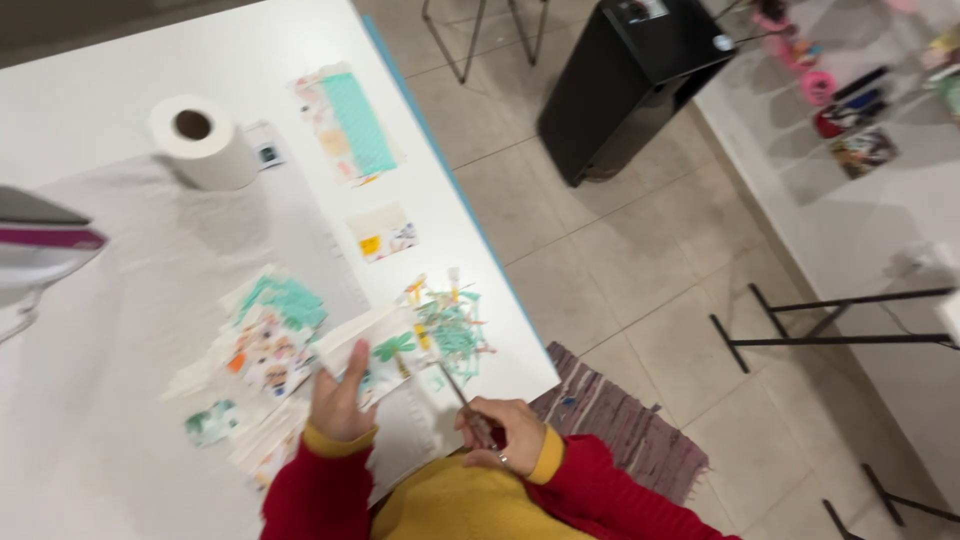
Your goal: Cutting small square pieces of patterned fabric with scissors.
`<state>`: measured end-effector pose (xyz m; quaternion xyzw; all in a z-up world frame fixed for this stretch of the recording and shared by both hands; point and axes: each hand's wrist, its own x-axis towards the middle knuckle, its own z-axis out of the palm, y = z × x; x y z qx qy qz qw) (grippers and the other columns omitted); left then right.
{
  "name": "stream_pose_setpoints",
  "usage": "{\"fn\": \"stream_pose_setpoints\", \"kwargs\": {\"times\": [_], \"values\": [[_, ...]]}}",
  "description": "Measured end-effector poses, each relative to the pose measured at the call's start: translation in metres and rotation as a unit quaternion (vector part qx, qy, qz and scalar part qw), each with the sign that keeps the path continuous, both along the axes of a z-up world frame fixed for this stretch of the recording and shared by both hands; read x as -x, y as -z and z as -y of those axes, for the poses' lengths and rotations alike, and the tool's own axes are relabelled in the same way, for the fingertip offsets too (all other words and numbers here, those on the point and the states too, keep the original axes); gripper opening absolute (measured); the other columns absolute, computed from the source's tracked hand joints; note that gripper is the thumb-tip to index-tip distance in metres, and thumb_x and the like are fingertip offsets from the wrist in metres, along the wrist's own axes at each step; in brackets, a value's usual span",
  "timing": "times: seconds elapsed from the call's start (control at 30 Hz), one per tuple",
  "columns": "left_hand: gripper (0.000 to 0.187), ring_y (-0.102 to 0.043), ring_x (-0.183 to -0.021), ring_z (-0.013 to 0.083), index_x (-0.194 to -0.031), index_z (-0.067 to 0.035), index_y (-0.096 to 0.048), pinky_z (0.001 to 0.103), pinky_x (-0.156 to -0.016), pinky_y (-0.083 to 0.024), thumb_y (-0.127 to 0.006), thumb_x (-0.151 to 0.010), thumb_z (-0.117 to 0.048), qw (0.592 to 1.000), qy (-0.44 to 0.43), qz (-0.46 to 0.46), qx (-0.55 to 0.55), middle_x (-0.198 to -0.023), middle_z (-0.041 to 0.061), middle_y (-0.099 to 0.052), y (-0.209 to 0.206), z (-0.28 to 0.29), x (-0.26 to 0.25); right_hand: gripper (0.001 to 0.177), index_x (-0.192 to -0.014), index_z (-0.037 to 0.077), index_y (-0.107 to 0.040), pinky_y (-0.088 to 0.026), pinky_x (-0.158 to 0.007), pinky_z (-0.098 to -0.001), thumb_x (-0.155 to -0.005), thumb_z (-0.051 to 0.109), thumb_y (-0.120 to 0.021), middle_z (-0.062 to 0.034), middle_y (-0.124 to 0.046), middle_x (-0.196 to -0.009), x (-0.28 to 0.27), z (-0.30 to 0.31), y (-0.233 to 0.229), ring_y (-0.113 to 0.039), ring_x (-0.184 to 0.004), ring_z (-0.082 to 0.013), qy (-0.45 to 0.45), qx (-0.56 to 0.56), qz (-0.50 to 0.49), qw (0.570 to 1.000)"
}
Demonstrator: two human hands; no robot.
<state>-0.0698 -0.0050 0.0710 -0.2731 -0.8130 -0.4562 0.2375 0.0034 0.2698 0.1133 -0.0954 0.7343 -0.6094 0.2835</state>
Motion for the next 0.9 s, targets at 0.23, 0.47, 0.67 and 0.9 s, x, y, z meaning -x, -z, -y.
{"fn": "stream_pose_setpoints", "kwargs": {"times": [0.23,0.47,0.67,0.9], "values": [[0.042,-0.063,-0.119,0.0307,-0.144,0.004,-0.053,0.036,-0.104,-0.049,-0.061,-0.104,-0.006,0.994,-0.007,0.107,-0.034,-0.134,0.021,-0.063,0.012,-0.007,-0.016,0.048,-0.105,0.001,-0.067,-0.054,-0.067,-0.0269,-0.077,0.032,-0.09,-0.0032,-0.069,-0.079,0.006,0.001,0.0,-0.065,-0.071,-0.0106,0.015,0.022,0.041,0.999],[0.04,-0.063,-0.102,0.0131,-0.129,0.004,-0.062,0.028,-0.084,-0.051,-0.06,-0.102,-0.026,0.691,0.023,0.522,-0.499,-0.115,0.007,-0.069,-0.033,-0.019,-0.012,0.052,-0.105,0.002,-0.068,-0.052,-0.063,-0.0254,-0.074,0.037,-0.09,-0.0019,-0.068,-0.074,0.007,0.009,-0.006,-0.061,-0.066,-0.0088,0.013,-0.015,0.026,0.999],[0.039,-0.065,-0.1,0.013,-0.125,0.003,-0.064,0.027,-0.084,-0.053,-0.063,-0.099,-0.026,0.691,0.003,0.504,-0.518,-0.114,0.008,-0.07,-0.035,-0.023,-0.015,0.04,-0.099,0.003,-0.069,-0.048,-0.056,-0.0243,-0.076,0.028,-0.09,-0.0008,-0.065,-0.066,0.01,0.016,-0.001,-0.058,-0.058,-0.0071,0.023,-0.058,-0.041,0.997],[0.039,-0.061,-0.091,0.013,-0.125,0.004,-0.065,0.027,-0.072,-0.049,-0.063,-0.102,-0.027,0.687,-0.037,0.516,-0.51,-0.109,0.009,-0.069,-0.03,-0.024,-0.02,0.031,-0.083,0.003,-0.068,-0.04,-0.048,-0.0266,-0.078,0.025,-0.089,-0.0016,-0.061,-0.057,0.004,0.015,0.011,-0.05,-0.05,-0.008,0.049,-0.11,-0.072,0.99]]}}
